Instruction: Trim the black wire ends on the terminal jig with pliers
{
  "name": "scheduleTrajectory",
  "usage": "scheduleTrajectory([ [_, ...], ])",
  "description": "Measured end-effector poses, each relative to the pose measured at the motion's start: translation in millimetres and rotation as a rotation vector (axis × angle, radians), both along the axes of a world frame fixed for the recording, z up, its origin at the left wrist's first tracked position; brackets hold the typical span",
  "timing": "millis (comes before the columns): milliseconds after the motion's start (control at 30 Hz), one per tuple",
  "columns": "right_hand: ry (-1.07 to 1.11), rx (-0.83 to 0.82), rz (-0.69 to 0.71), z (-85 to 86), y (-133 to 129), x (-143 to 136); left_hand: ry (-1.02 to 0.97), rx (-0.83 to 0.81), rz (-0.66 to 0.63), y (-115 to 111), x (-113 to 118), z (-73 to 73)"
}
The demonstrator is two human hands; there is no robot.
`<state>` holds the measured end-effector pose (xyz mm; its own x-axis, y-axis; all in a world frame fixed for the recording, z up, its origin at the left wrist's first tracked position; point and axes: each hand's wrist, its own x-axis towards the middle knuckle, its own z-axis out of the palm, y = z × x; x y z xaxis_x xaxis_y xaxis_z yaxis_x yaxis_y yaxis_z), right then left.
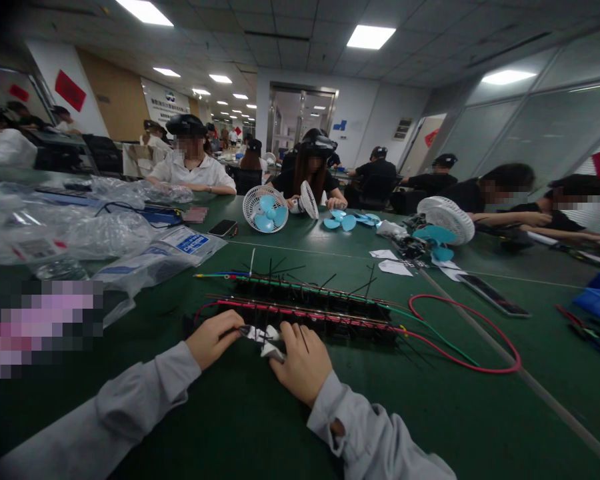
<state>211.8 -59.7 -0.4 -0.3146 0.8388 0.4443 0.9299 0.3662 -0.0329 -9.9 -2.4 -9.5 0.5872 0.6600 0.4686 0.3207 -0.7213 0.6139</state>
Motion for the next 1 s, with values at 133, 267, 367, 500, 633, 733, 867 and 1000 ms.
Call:
scheduleTrajectory([
  [133,-0.003,0.031,0.025,-1.4,-0.5,2.1,0.004,0.007,0.006,-0.7,0.2,1.3],
  [267,-0.04,0.068,0.041,-5.3,0.6,3.6,0.008,-0.001,0.005,-1.0,0.3,1.9],
  [367,-0.058,0.055,0.034,-4.8,1.2,3.5,0.009,0.0,0.004,-0.8,0.3,1.4],
  [500,-0.065,0.019,0.02,-2.0,1.2,2.6,0.016,-0.002,0.012,-1.1,0.2,0.9],
  [633,-0.066,0.033,0.014,-4.6,1.1,3.1,0.014,-0.009,0.013,-1.8,0.3,1.9],
  [733,-0.068,0.026,0.019,-7.8,1.7,3.7,0.013,-0.015,0.012,-2.2,0.5,3.1],
  [867,-0.061,0.02,0.025,-8.8,3.4,3.2,0.015,-0.015,0.018,-3.2,0.8,3.9],
  [1000,-0.056,0.041,0.026,-8.0,4.3,2.1,0.022,0.002,0.03,-4.3,0.9,3.9],
])
